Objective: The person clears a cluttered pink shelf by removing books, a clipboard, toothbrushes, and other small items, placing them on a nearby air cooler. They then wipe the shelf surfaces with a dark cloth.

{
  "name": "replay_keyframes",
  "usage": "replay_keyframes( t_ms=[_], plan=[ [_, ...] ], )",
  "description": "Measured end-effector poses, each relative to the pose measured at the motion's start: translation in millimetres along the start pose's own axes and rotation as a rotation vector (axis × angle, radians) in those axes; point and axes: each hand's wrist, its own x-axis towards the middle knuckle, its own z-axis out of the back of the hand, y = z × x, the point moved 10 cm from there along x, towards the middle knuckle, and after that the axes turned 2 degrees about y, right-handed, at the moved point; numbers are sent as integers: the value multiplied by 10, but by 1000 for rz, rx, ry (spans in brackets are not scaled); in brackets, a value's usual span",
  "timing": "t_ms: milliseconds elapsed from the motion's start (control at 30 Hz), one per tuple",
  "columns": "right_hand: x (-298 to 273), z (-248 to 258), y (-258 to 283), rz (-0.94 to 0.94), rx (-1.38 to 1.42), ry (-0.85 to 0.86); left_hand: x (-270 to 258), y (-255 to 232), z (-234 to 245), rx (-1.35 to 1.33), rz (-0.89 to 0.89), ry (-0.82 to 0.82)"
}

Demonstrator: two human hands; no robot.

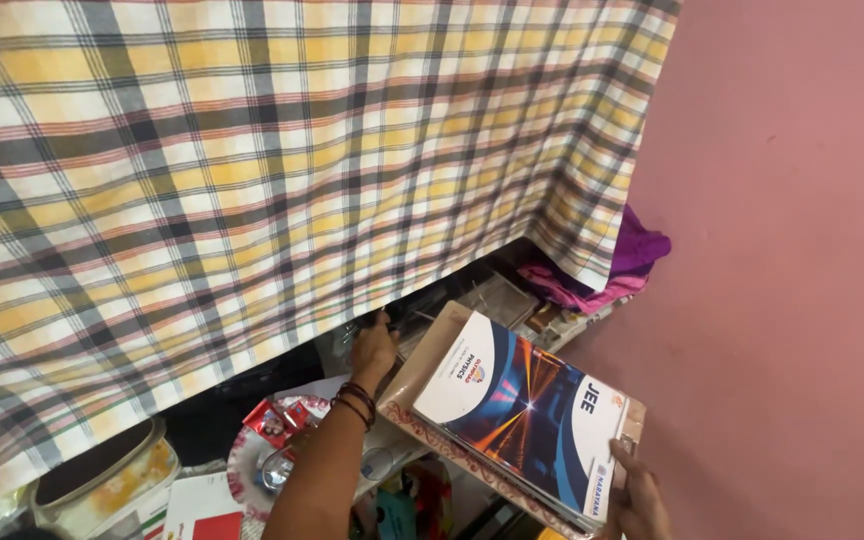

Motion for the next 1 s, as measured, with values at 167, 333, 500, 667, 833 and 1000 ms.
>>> replay_keyframes(
  t_ms=[167, 333, 500, 667, 833, 1000],
  plan=[
    [149, -13, 48, -15, -72, 14, -14, 88, 14, -25, -9, -31],
    [273, 28, -12, -33, -65, -9, 39, 2, 244, 42, -46, -136],
    [136, -68, -50, -104, -12, -90, 803, 186, -222, 41, 75, -148],
    [64, -175, 162, -22, -48, 21, 220, -60, 52, -97, 15, -210],
    [496, -381, 335, -16, -91, 135, -714, -10, -149, -328, 26, 21],
    [1287, -810, 716, -38, -370, 156, -1105, 131, -538, -778, 37, 111]
  ],
)
